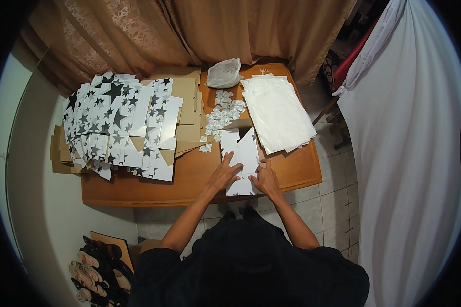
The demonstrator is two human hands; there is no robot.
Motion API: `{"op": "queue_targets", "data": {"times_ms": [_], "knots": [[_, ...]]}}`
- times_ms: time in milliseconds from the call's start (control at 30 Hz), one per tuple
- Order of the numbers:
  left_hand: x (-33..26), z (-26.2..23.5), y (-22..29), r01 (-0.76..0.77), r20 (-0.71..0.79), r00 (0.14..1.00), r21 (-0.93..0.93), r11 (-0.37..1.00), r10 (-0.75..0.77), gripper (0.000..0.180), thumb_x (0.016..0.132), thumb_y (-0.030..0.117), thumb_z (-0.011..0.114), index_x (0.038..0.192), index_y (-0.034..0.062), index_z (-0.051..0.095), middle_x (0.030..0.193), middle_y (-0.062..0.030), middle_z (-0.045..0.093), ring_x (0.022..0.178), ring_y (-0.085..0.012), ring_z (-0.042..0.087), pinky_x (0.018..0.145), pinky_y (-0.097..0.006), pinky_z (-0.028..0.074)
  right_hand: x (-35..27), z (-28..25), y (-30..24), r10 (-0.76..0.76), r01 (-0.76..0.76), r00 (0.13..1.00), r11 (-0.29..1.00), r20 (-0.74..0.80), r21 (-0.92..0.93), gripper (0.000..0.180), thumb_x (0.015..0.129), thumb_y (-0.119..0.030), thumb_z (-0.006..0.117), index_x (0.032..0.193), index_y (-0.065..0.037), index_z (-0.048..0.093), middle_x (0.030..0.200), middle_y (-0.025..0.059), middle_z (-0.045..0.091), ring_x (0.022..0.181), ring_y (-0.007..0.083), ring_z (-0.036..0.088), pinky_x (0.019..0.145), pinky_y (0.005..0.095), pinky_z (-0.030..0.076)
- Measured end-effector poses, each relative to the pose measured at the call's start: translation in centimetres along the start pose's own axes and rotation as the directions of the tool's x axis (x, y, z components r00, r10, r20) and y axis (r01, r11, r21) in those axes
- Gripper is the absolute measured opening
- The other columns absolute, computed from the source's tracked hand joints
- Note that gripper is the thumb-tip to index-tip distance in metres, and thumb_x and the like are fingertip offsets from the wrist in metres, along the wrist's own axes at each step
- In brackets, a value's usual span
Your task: Folding flat cardboard sheets into shoeboxes, placing tissue paper inside, and organizing them on a shelf.
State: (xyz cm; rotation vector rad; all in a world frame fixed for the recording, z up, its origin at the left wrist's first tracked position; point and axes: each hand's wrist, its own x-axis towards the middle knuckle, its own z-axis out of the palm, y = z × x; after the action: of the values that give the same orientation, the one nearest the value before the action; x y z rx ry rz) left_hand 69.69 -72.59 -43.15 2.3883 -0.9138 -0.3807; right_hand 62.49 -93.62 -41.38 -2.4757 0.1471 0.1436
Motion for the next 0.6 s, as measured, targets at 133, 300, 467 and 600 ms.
{"op": "queue_targets", "data": {"times_ms": [133, 300, 467, 600], "knots": [[0.3, 0.8, -0.6, -0.063, -0.058, 0.996, -0.048, 0.997, 0.06, 0.049, 0.082, 0.019, 0.08, 0.125, 0.0143, 0.058, 0.154, -0.0356, 0.026, 0.142, -0.0595, 0.029, 0.112, -0.054, 0.043, 0.0, 0.3, 0.0, 0.048, -0.048, 0.999, 0.999, -0.017, 0.018, 0.038, 0.08, -0.027, 0.082, 0.097, 0.004, 0.069, 0.134, 0.0237, 0.048, 0.098, 0.0445, 0.065, 0.086, 0.0497, 0.053], [0.2, 0.8, -0.9, -0.083, -0.043, 0.996, -0.051, 0.995, 0.081, 0.049, 0.081, 0.017, 0.08, 0.124, 0.0135, 0.057, 0.154, -0.0355, 0.026, 0.141, -0.0602, 0.028, 0.113, -0.056, 0.04, 0.1, 1.7, -0.2, 0.032, -0.033, 0.995, 0.999, -0.094, -0.003, 0.038, 0.078, -0.029, 0.084, 0.096, 0.001, 0.07, 0.134, 0.0226, 0.048, 0.114, 0.0435, 0.059, 0.091, 0.0482, 0.051], [-0.6, 0.6, -1.3, -0.074, -0.064, 0.996, -0.105, 0.992, 0.068, 0.057, 0.08, 0.017, 0.082, 0.131, 0.0166, 0.057, 0.156, -0.0361, 0.022, 0.144, -0.0587, 0.024, 0.116, -0.055, 0.037, 0.5, 0.9, -1.6, 0.026, -0.02, 0.998, 0.995, -0.052, 0.1, 0.08, 0.073, -0.032, 0.088, 0.138, -0.003, 0.053, 0.141, 0.0246, 0.045, 0.13, 0.0458, 0.046, 0.103, 0.0501, 0.044], [-1.1, 1.0, -0.5, 0.063, -0.159, 0.983, -0.195, 0.979, -0.095, 0.079, 0.08, 0.022, 0.083, 0.149, 0.0233, 0.044, 0.156, -0.0408, 0.014, 0.147, -0.0579, 0.014, 0.117, -0.055, 0.033, 1.1, 3.4, 1.9, -0.019, 0.061, 0.982, 0.974, -0.187, 0.22, 0.105, 0.072, -0.04, 0.089, 0.149, 0.007, 0.036, 0.146, 0.0333, 0.045, 0.129, 0.0457, 0.051, 0.105, 0.0474, 0.044]]}}
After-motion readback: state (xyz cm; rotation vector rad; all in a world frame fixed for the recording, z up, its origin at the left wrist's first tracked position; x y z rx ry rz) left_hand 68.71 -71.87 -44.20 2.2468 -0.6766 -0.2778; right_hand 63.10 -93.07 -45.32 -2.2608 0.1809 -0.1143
